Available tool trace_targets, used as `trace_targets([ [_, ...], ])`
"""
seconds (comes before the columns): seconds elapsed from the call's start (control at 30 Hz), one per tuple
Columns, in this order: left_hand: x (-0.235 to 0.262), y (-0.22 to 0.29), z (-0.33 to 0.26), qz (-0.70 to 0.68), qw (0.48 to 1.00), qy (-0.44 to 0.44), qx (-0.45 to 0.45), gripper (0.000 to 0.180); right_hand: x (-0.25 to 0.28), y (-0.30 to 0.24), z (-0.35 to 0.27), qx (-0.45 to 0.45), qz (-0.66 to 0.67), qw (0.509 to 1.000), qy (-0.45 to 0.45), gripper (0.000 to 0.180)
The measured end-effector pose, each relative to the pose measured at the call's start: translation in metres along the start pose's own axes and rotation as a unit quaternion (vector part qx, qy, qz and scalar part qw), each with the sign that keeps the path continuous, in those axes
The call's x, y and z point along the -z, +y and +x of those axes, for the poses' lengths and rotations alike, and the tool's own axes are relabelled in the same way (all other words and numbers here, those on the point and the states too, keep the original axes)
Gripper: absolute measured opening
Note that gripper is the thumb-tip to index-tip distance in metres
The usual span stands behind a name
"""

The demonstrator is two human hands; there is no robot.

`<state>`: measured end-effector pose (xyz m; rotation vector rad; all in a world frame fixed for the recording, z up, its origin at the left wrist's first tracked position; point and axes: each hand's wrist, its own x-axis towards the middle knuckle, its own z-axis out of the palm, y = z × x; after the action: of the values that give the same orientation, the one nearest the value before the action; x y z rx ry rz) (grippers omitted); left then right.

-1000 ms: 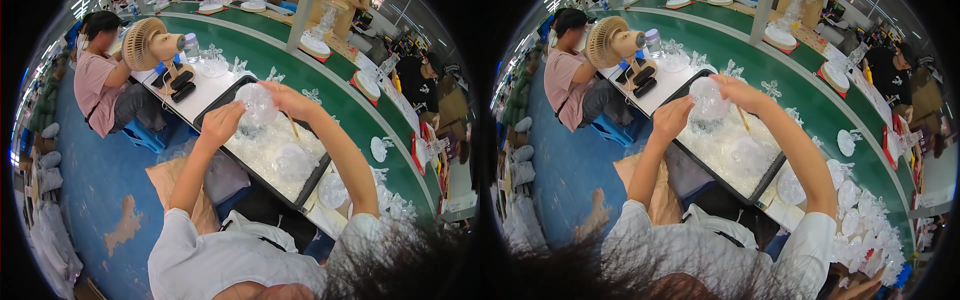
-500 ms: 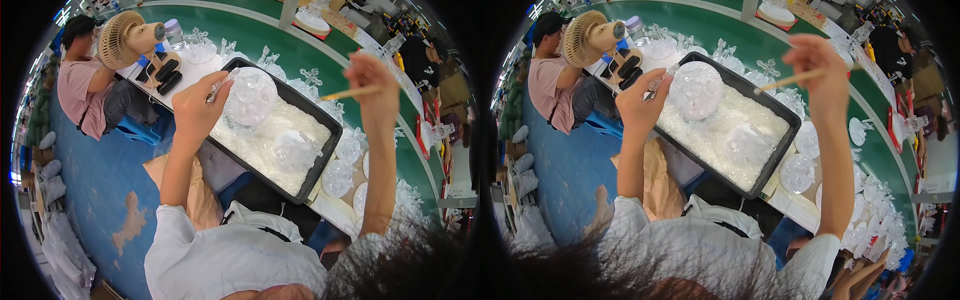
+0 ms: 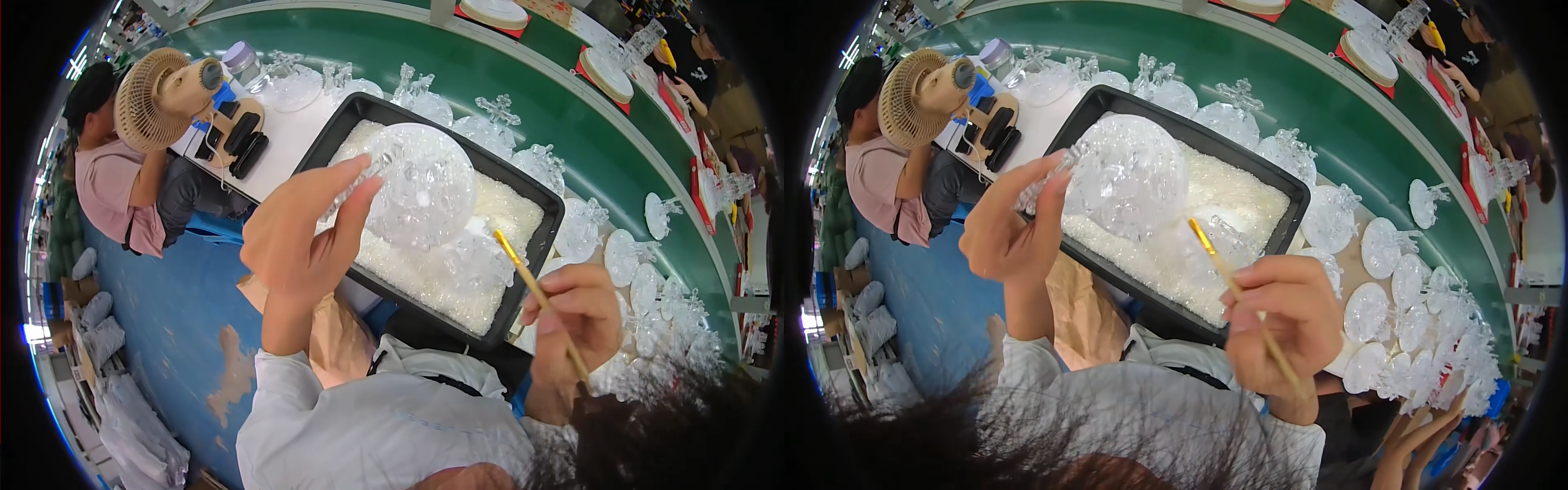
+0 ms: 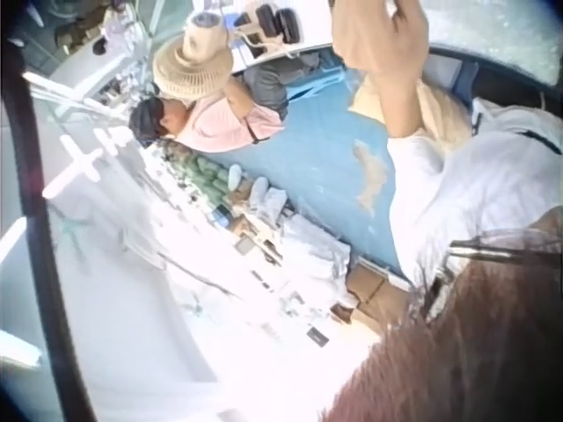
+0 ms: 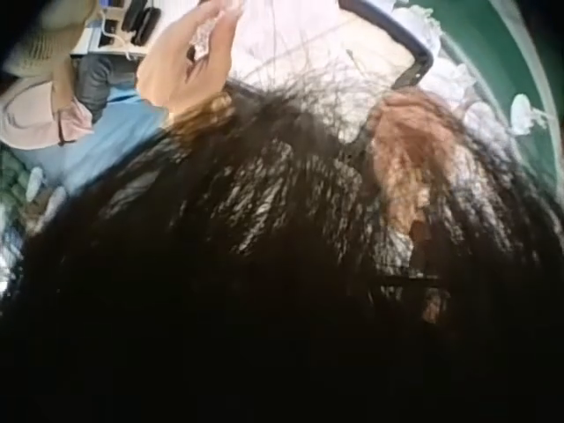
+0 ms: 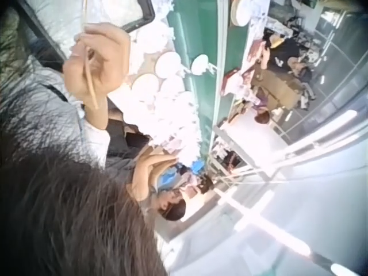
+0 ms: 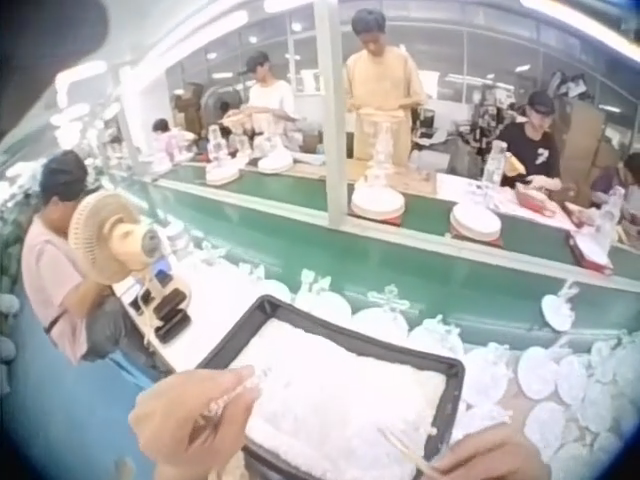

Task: Applying adhesive and small decorative particles to clear ornaments using a brush on an assembly line.

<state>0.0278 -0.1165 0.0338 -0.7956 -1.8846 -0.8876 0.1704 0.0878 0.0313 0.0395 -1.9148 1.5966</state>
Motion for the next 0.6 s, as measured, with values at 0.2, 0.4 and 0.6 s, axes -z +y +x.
trace_targets([
  [0.2, -0.003, 0.008, -0.001, -0.056, 0.998, -0.011, 0.003, 0.029, -0.018, 0.020, 0.007, 0.128, -0.071, 0.984, -0.098, 0.015],
  [0.4, -0.001, 0.004, 0.000, -0.065, 0.994, -0.059, -0.058, 0.028, -0.037, 0.037, 0.015, 0.110, -0.052, 0.988, -0.095, 0.023],
  [0.6, 0.000, -0.001, -0.002, -0.059, 0.993, -0.083, -0.057, 0.033, -0.045, 0.043, 0.016, 0.093, -0.035, 0.992, -0.072, 0.024],
])
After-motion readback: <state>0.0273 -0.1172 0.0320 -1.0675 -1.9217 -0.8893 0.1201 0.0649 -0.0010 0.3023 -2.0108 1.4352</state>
